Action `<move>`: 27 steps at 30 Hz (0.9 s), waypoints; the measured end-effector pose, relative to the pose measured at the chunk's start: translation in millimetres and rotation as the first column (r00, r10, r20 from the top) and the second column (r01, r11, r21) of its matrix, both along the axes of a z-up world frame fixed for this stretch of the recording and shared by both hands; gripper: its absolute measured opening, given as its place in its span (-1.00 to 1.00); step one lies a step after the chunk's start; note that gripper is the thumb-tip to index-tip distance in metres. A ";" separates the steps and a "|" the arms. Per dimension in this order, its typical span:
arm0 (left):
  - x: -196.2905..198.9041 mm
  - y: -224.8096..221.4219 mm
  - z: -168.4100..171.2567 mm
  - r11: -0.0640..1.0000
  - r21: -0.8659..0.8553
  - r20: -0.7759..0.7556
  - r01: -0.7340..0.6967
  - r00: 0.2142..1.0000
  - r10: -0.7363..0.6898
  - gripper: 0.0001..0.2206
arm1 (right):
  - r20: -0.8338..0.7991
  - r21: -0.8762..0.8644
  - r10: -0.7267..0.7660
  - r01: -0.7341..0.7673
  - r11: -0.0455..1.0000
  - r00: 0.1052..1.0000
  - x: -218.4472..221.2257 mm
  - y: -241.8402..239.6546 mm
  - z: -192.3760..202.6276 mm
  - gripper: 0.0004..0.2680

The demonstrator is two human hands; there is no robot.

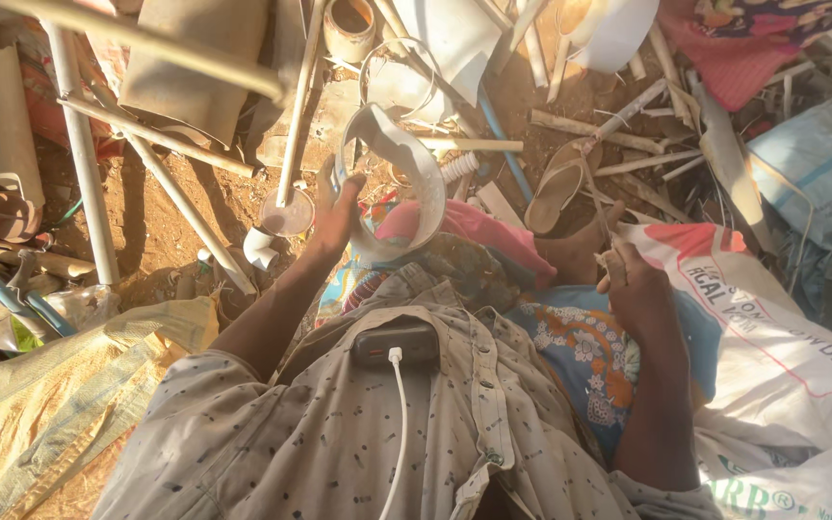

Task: The person cuts a white PVC pipe using a saw-like tool and then handles other pipe sections in a cluttered outdoor area.

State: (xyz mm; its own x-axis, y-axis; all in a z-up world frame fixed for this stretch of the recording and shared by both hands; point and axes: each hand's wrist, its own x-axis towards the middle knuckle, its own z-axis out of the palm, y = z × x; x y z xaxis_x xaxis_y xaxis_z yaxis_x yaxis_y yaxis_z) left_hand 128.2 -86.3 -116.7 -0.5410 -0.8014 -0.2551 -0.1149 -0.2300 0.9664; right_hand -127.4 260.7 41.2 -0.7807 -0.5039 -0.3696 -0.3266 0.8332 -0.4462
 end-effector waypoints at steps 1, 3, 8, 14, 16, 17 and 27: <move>9.4 2.2 -6.5 0.998 0.061 0.028 -0.013 1.000 0.011 -0.19 | 0.032 0.020 -0.012 0.011 1.000 0.999 -2.1 0.4 1.5 -0.67; 16.6 2.8 -24.9 0.968 0.248 0.094 -0.045 0.995 0.022 -0.18 | 0.102 0.068 -0.026 0.019 0.998 0.994 -6.1 0.8 1.3 -0.66; 23.6 19.1 -92.4 0.779 0.620 0.120 -0.095 0.992 0.026 -0.12 | 0.140 0.112 -0.009 -0.006 0.994 0.990 -25.3 9.1 0.4 -0.72; -34.7 45.6 -88.4 0.784 0.524 -0.185 -0.332 0.854 0.486 -0.43 | 0.168 -0.023 0.029 -0.025 0.999 0.985 -18.3 19.4 14.7 -0.75; -24.0 51.4 -41.5 0.782 0.600 -0.194 -0.168 0.918 0.347 -0.33 | 0.133 -0.064 0.011 -0.002 0.998 0.991 -10.4 24.3 12.8 -0.69; -16.4 56.3 -14.0 0.765 0.640 -0.173 -0.075 0.956 0.238 -0.27 | 0.110 -0.092 -0.015 0.025 0.995 0.994 -8.9 28.8 12.0 -0.64; 25.4 120.7 158.7 0.804 0.500 -0.446 0.321 0.892 -0.079 -0.17 | -0.043 -0.379 0.026 -0.040 0.924 0.999 -24.7 50.3 -45.3 -0.72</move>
State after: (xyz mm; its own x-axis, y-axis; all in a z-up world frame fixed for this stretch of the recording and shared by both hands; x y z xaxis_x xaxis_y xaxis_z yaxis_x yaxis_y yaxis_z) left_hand 153.6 34.4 42.0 -0.8209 -0.4518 -0.3492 0.1321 -0.7452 0.6536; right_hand -152.1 311.0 -4.1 -0.7705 -0.6267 -0.1169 -0.3729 0.5919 -0.7146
